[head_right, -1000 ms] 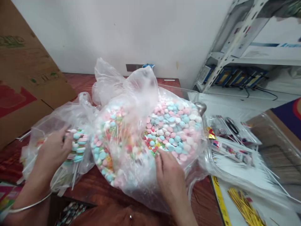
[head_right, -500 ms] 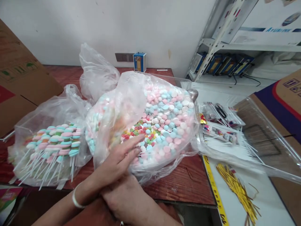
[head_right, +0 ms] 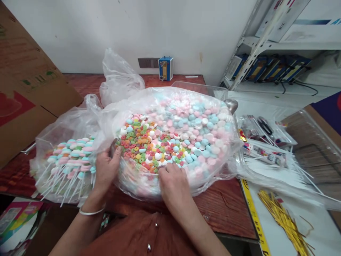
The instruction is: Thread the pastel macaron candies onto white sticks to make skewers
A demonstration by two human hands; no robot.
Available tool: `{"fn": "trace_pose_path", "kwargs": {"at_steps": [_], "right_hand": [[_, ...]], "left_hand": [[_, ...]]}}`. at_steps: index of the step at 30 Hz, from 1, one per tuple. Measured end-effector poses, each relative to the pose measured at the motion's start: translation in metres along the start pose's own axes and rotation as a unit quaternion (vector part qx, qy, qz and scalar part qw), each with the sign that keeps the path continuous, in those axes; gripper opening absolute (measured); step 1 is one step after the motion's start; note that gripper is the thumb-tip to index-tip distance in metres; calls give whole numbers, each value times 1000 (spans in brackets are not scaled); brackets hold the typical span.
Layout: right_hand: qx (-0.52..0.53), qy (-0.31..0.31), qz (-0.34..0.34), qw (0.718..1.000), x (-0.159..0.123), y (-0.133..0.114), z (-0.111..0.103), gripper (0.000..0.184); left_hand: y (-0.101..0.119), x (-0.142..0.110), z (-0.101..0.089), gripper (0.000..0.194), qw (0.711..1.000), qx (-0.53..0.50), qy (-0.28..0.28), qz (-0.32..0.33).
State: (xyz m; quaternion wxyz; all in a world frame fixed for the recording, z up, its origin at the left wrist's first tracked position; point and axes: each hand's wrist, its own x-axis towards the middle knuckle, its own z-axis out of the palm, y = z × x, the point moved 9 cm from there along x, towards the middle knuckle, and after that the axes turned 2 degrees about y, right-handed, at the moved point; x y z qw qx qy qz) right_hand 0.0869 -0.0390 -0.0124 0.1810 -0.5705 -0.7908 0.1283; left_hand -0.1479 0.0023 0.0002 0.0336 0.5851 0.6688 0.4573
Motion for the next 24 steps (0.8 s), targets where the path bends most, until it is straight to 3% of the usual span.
{"fn": "trace_pose_path", "kwargs": {"at_steps": [2, 5, 10, 13, 17, 21, 24], "right_hand": [[117, 19, 28, 993, -2, 11, -4, 16], [228, 57, 60, 970, -5, 27, -11, 21], [195, 12, 34, 980, -7, 19, -6, 19], [141, 13, 20, 990, -8, 13, -3, 20], [206, 98, 87, 970, -5, 35, -12, 20], [269, 126, 147, 944, 0, 56, -18, 18], [244, 68, 102, 962, 4, 43, -13, 16]], "left_hand": [[-9, 4, -4, 41, 999, -20, -8, -33], [3, 3, -12, 36, 999, -28, 2, -23], [51, 3, -16, 25, 997, -65, 6, 39], [57, 7, 4, 31, 976, -202, -62, -49], [65, 8, 44, 33, 888, -402, -155, -163], [70, 4, 69, 34, 857, -423, -212, -205], [65, -2, 77, 35, 854, -406, -233, -229]]}}
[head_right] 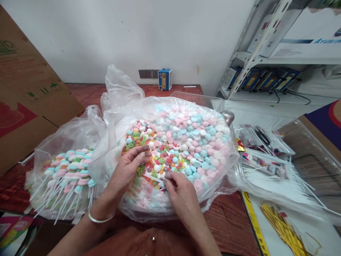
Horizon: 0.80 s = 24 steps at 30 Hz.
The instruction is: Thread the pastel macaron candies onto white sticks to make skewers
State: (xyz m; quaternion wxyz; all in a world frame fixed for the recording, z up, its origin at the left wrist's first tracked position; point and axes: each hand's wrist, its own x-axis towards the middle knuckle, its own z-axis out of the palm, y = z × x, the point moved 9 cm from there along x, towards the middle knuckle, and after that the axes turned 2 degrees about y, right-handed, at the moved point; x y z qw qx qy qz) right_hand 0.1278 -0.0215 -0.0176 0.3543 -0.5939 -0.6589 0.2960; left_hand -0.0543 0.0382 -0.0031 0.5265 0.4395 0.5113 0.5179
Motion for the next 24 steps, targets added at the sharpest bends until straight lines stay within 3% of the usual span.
{"fn": "trace_pose_path", "kwargs": {"at_steps": [4, 10, 14, 18, 24], "right_hand": [[-118, -7, -79, 990, -7, -16, 12, 19], [23, 35, -44, 998, -6, 3, 0, 27], [46, 49, -15, 998, -5, 10, -7, 28], [52, 46, -6, 998, -5, 10, -8, 30], [69, 77, -36, 994, -8, -3, -14, 23]], "left_hand": [[-5, 1, -9, 32, 1000, -11, 19, 15], [-11, -1, -14, 31, 1000, 3, 9, 5], [-10, -8, 0, 27, 997, 51, -59, -17], [-4, -15, 15, 19, 992, 61, -114, 1], [0, -20, 18, 18, 993, 49, -109, 12]]}}
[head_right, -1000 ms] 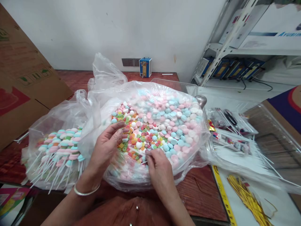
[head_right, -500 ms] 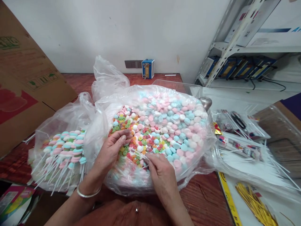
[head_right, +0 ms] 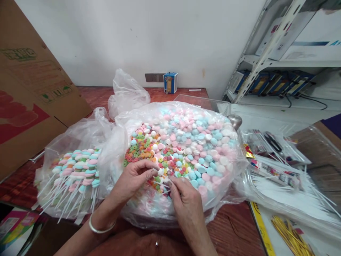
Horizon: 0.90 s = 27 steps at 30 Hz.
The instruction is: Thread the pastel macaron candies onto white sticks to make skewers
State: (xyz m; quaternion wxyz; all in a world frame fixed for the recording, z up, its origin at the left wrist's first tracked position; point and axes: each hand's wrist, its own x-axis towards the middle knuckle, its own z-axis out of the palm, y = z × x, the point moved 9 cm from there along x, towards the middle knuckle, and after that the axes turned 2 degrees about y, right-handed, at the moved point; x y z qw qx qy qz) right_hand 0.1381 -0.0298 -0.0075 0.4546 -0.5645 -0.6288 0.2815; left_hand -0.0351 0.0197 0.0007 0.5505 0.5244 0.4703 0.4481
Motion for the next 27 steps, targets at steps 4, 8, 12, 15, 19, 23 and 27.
{"fn": "trace_pose_path", "kwargs": {"at_steps": [4, 8, 12, 15, 19, 23, 27], "right_hand": [[55, 178, 11, 983, 3, -19, -45, 18], [77, 155, 45, 984, 21, -16, -53, 23], [-10, 47, 46, 998, 43, -2, -28, 25], [-88, -9, 46, 995, 57, 7, -8, 26], [-130, -35, 32, 990, 81, 4, 14, 22], [-144, -37, 7, 989, 108, -4, 40, 20], [-128, -31, -8, 991, 119, -4, 55, 14]], "left_hand": [[20, 5, -24, 26, 994, 12, 96, 59], [57, 24, -27, 19, 940, 247, 126, 198], [55, 49, -6, 29, 840, 474, 79, 252], [41, 63, 3, 26, 785, 561, 58, 257], [27, 72, 6, 18, 750, 615, 29, 244], [31, 69, 4, 10, 758, 601, 36, 251], [36, 59, 0, 10, 782, 559, 56, 270]]}}
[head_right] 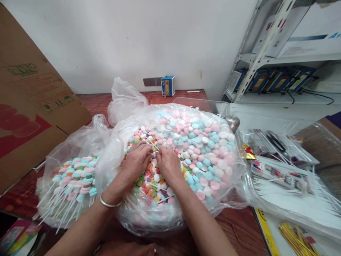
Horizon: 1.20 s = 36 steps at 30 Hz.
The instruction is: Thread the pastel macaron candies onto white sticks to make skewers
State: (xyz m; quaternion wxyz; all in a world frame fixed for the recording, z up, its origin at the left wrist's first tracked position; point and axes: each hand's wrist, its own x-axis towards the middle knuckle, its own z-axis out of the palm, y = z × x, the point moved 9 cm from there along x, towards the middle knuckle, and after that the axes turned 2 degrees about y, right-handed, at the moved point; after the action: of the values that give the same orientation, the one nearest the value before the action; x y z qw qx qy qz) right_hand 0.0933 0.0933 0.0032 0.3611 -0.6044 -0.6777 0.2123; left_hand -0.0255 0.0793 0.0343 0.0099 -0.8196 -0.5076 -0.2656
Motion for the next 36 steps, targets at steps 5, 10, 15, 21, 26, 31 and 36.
{"fn": "trace_pose_path", "kwargs": {"at_steps": [5, 10, 15, 21, 26, 31, 36], "right_hand": [[69, 25, -1, 997, -13, 8, -13, 20], [148, 12, -8, 989, -30, 5, -23, 24], [193, -17, -11, 981, -40, -2, -27, 26], [260, -50, 18, 964, -46, 6, -18, 31], [306, -60, 45, 949, -49, 18, -13, 31], [364, -71, 59, 927, -56, 16, -13, 34], [248, -79, 37, 965, -63, 8, -22, 30]], "left_hand": [[-8, -17, -8, 3, 963, -242, 37, -113], [-4, -32, 15, 12, 863, -455, -26, -219], [-2, -35, 21, 19, 835, -490, -35, -246], [-2, -37, 25, 36, 811, -517, -47, -271], [5, -36, 29, 35, 786, -551, -81, -269], [6, -38, 29, 36, 745, -592, -50, -302], [-3, -43, 35, 48, 713, -600, -23, -361]]}}
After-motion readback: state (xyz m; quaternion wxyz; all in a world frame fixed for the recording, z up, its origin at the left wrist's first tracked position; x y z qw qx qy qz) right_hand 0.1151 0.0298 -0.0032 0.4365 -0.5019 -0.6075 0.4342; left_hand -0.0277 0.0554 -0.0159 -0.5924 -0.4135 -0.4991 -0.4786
